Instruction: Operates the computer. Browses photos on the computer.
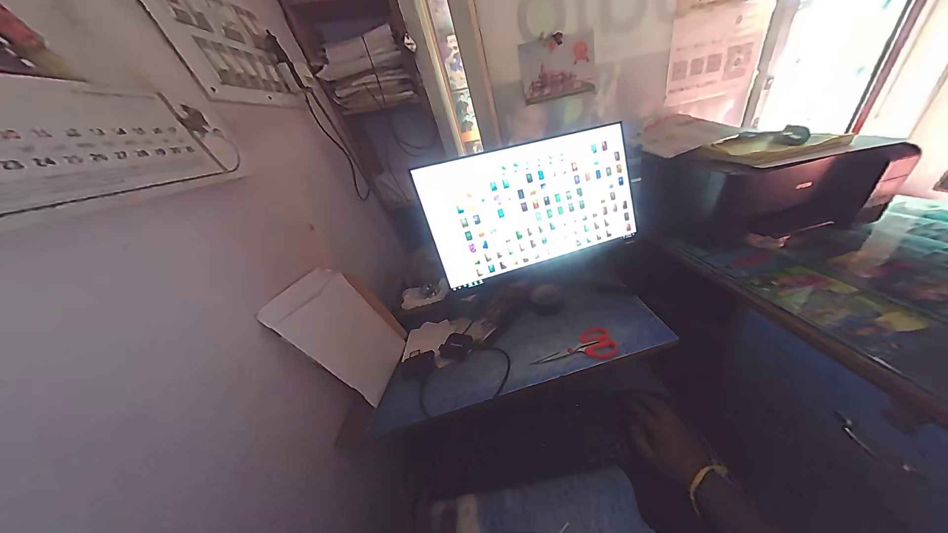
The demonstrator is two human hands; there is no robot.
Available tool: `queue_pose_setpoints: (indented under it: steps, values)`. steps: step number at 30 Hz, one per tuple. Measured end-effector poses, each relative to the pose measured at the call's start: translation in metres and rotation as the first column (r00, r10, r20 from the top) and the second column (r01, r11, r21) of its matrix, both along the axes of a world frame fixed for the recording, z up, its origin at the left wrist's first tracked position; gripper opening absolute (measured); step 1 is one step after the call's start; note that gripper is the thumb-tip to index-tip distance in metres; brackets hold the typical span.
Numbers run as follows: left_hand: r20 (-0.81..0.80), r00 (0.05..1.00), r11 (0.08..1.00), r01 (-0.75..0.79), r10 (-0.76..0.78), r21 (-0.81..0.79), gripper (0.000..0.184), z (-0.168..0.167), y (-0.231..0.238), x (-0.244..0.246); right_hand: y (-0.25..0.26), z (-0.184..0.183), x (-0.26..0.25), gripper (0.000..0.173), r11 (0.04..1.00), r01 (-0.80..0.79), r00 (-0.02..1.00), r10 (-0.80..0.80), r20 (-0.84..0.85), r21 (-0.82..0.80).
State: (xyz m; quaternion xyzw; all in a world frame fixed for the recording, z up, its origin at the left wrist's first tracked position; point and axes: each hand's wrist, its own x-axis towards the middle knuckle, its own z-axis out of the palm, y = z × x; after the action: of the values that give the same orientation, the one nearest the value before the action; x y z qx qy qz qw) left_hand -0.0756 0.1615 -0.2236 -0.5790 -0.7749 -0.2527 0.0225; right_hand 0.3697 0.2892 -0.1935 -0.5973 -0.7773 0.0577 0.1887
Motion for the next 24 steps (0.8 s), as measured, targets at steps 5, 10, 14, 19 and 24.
queue_pose_setpoints:
  steps: [5, 10, 14, 19, 24]
  values:
    - [-0.008, 1.0, 1.0, -0.009, 0.009, -0.009, 0.065, -0.004, 0.002, -0.002, -0.001, 0.002, 0.0, 0.051, 1.0, 0.005, 1.0, -0.005, -0.012, -0.004]
    - [0.01, 0.999, 0.995, -0.04, 0.041, -0.095, 0.067, 0.015, 0.002, 0.008, -0.005, 0.005, -0.001, 0.051, 1.0, 0.011, 0.999, -0.012, -0.047, -0.029]
    - [0.004, 1.0, 0.998, -0.016, 0.016, -0.056, 0.067, 0.002, 0.003, 0.0, -0.005, 0.006, -0.002, 0.051, 0.998, 0.018, 0.999, -0.02, -0.032, -0.053]
    - [-0.004, 1.0, 0.999, -0.008, 0.008, -0.043, 0.067, -0.004, 0.003, -0.004, -0.004, 0.004, -0.001, 0.051, 0.999, 0.019, 0.999, -0.02, -0.033, -0.031]
    - [0.037, 0.999, 0.996, -0.019, 0.022, -0.093, 0.067, 0.017, 0.0, 0.007, -0.005, 0.005, -0.002, 0.051, 1.0, 0.011, 0.999, -0.012, -0.04, -0.017]
